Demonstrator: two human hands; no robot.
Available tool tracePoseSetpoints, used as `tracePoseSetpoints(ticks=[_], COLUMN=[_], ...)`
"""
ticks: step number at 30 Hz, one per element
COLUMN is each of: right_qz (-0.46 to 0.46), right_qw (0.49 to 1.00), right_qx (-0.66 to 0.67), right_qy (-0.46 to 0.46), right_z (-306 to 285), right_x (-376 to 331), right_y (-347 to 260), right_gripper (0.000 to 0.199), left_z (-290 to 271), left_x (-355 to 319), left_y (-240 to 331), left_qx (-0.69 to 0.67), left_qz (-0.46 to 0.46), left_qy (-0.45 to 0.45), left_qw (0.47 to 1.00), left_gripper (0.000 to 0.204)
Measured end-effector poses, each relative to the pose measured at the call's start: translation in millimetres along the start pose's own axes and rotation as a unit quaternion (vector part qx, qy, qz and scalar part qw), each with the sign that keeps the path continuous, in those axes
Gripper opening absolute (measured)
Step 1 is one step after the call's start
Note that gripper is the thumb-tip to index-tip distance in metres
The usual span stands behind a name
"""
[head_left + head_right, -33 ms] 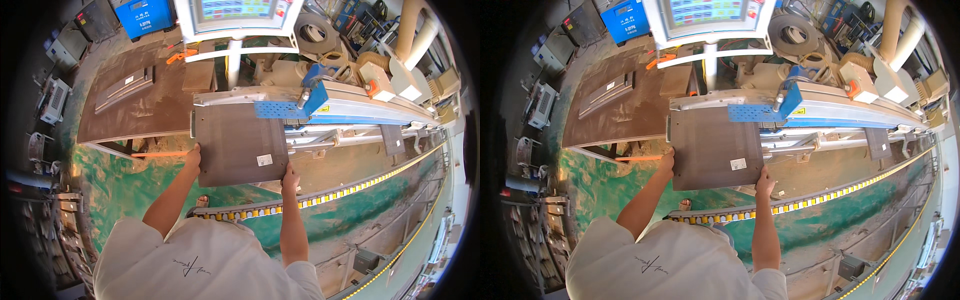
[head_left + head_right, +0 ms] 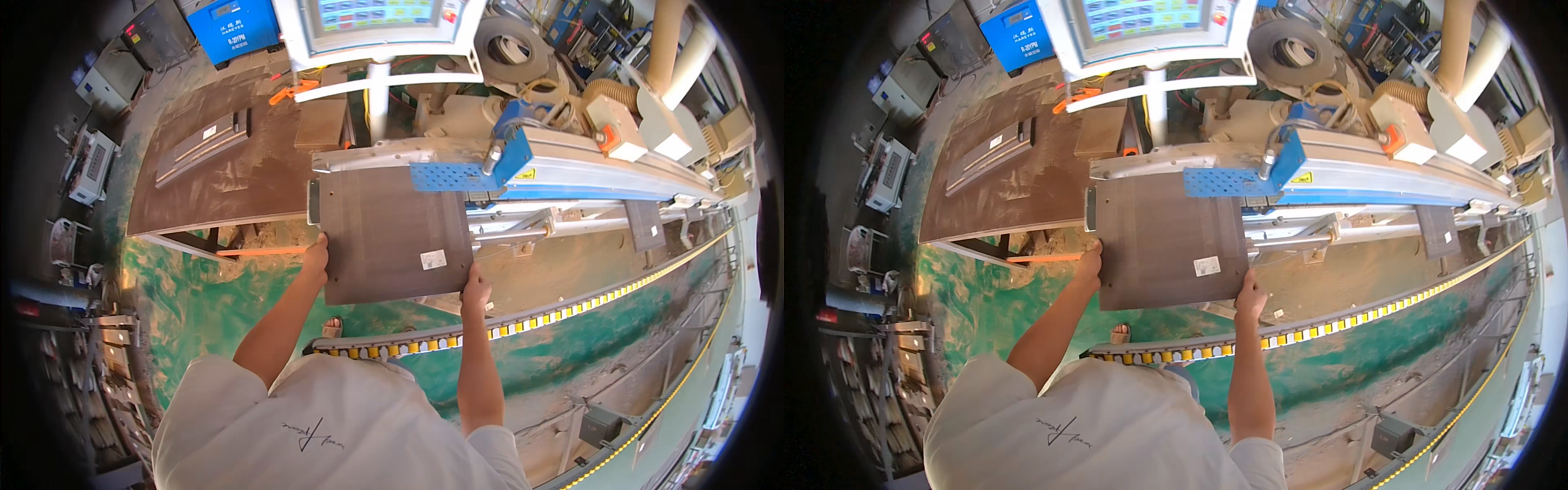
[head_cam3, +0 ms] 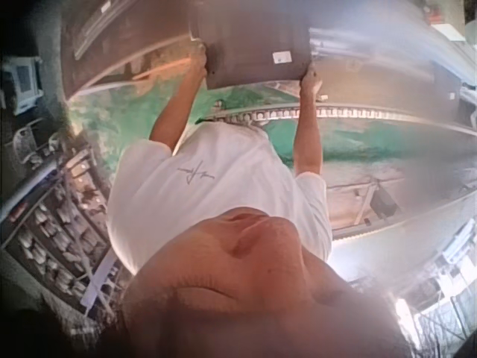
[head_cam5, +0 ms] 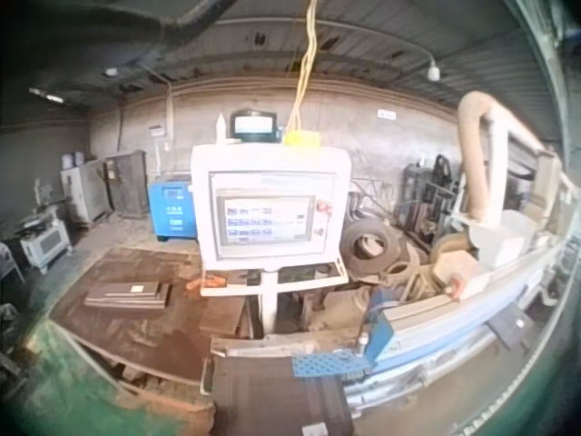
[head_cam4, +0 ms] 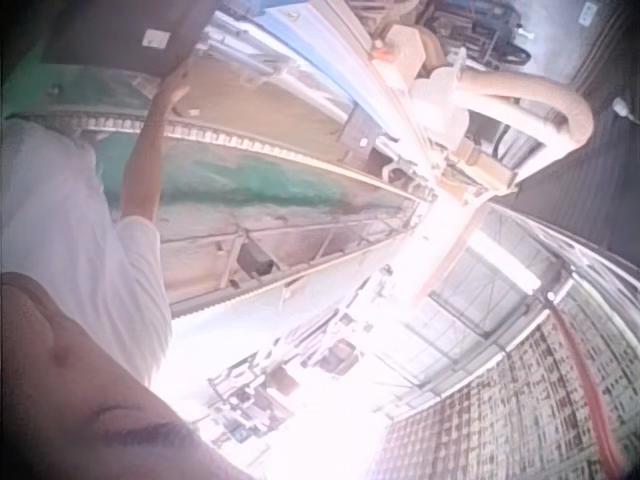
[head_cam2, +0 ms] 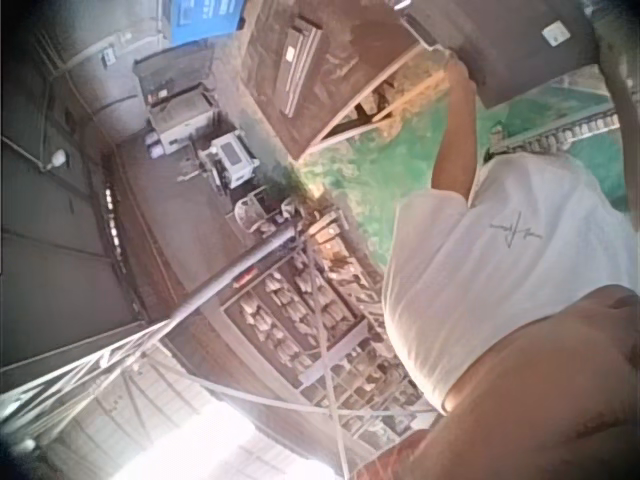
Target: The person picks up a wooden board, places it into an edge banding machine, and then retrieves it from the other side before repeating the process.
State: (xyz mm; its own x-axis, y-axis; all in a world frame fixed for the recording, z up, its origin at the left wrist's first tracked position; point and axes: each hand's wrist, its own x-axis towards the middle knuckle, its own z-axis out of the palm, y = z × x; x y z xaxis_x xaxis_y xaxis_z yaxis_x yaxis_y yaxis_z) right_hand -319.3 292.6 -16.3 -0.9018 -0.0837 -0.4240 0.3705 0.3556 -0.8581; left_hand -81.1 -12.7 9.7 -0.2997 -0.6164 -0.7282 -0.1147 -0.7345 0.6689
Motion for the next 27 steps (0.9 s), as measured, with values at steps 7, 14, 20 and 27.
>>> tracePoseSetpoints(ticks=[7,14,20,27], right_qz=[-0.024,-0.01,-0.042,0.103], right_qw=[0.999,0.998,0.985,0.945], right_qx=[-0.013,-0.052,0.095,0.101], right_qy=[0.03,0.021,0.137,0.295], right_z=[-73.8,-121.7,-171.1,-241.8], right_x=[75.5,116.4,55.3,-282.2], right_y=[-6.2,-30.4,-30.4,187.7], right_gripper=[0.056,0.052,0.044,0.036], left_z=[114.5,165.1,233.7,286.5], left_x=[-35.4,-11.9,-23.0,19.8], left_y=[-22.3,-53.8,-60.6,-105.7], left_qx=[0.0,0.036,0.175,0.061], left_qz=[-0.038,-0.01,-0.008,-0.028], left_qy=[-0.02,0.045,0.097,-0.081], left_qw=[0.999,0.998,0.98,0.994], left_gripper=[0.053,0.058,0.062,0.05])
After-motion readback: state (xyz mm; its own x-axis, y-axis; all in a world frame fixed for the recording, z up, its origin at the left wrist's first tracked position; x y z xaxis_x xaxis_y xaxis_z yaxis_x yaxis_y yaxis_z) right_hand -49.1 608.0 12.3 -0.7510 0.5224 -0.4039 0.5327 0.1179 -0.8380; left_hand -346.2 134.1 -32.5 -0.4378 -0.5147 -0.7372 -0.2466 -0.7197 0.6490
